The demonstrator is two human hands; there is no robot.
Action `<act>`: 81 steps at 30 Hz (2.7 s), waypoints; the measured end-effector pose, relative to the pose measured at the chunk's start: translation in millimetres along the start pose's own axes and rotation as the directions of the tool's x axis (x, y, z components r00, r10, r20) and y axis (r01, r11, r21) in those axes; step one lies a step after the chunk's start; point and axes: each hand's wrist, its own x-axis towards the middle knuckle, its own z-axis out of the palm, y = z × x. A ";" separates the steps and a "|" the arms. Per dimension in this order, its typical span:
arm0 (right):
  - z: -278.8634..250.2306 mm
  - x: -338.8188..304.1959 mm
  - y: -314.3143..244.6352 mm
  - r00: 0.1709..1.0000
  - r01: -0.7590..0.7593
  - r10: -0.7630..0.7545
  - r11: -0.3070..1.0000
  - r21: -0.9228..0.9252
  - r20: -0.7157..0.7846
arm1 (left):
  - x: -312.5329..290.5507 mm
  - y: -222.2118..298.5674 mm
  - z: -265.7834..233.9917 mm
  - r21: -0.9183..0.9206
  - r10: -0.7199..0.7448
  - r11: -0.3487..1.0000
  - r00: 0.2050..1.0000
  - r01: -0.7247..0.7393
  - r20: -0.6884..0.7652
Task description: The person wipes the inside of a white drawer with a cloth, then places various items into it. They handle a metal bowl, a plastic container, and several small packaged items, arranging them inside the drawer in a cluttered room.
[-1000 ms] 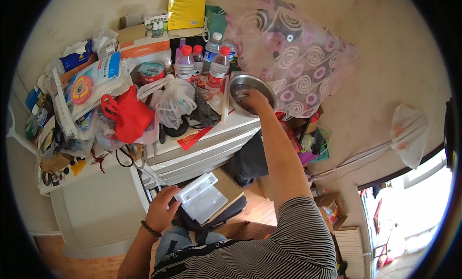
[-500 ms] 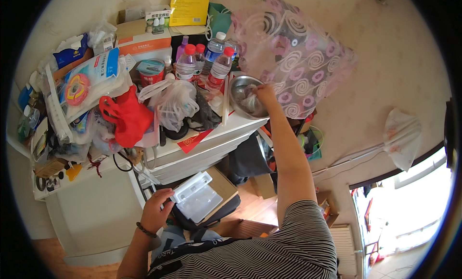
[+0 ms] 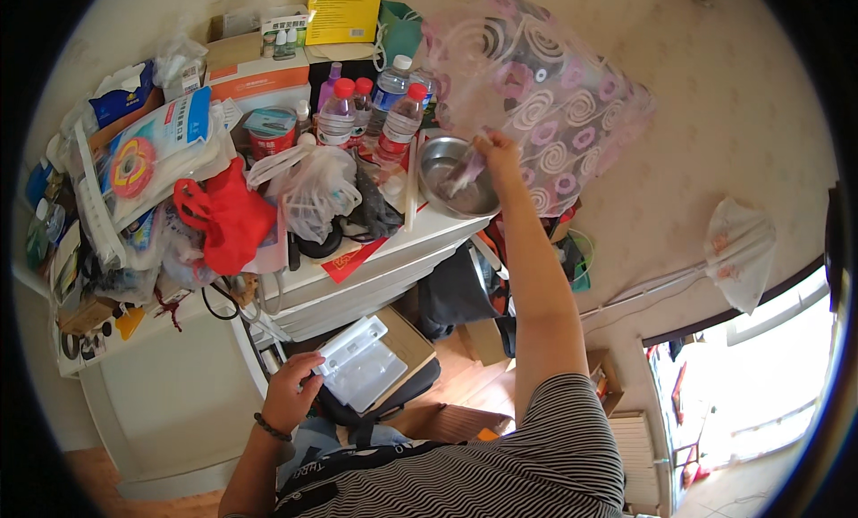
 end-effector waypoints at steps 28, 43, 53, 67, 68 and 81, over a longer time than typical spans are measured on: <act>-22.7 35.7 -110.7 0.985 0.173 -0.147 0.896 -0.408 0.095 | 7.3 6.5 2.6 0.040 -0.024 0.999 0.999 0.023 0.034; 34.4 -36.8 53.7 0.937 0.272 0.045 0.529 -0.804 0.346 | 21.0 8.7 7.2 0.073 0.020 0.997 0.995 -0.027 0.095; -6.5 -11.7 -40.0 0.981 -0.100 0.137 0.964 -0.248 0.136 | 257.9 92.0 76.0 -0.005 0.409 0.912 0.910 -0.410 0.062; -49.3 -31.5 -16.6 0.968 -0.176 0.199 0.972 0.156 -0.149 | 441.4 58.2 156.4 -0.324 -0.036 0.934 0.943 0.149 0.330; -48.4 -35.8 -6.0 0.964 -0.237 0.242 0.970 0.058 -0.106 | 443.1 58.7 152.0 -0.489 -0.055 0.840 0.933 0.236 0.356; 7.9 -25.9 58.2 0.790 -0.570 0.501 0.389 0.724 0.352 | 418.0 89.0 152.7 -0.479 -0.081 0.837 0.926 0.264 0.368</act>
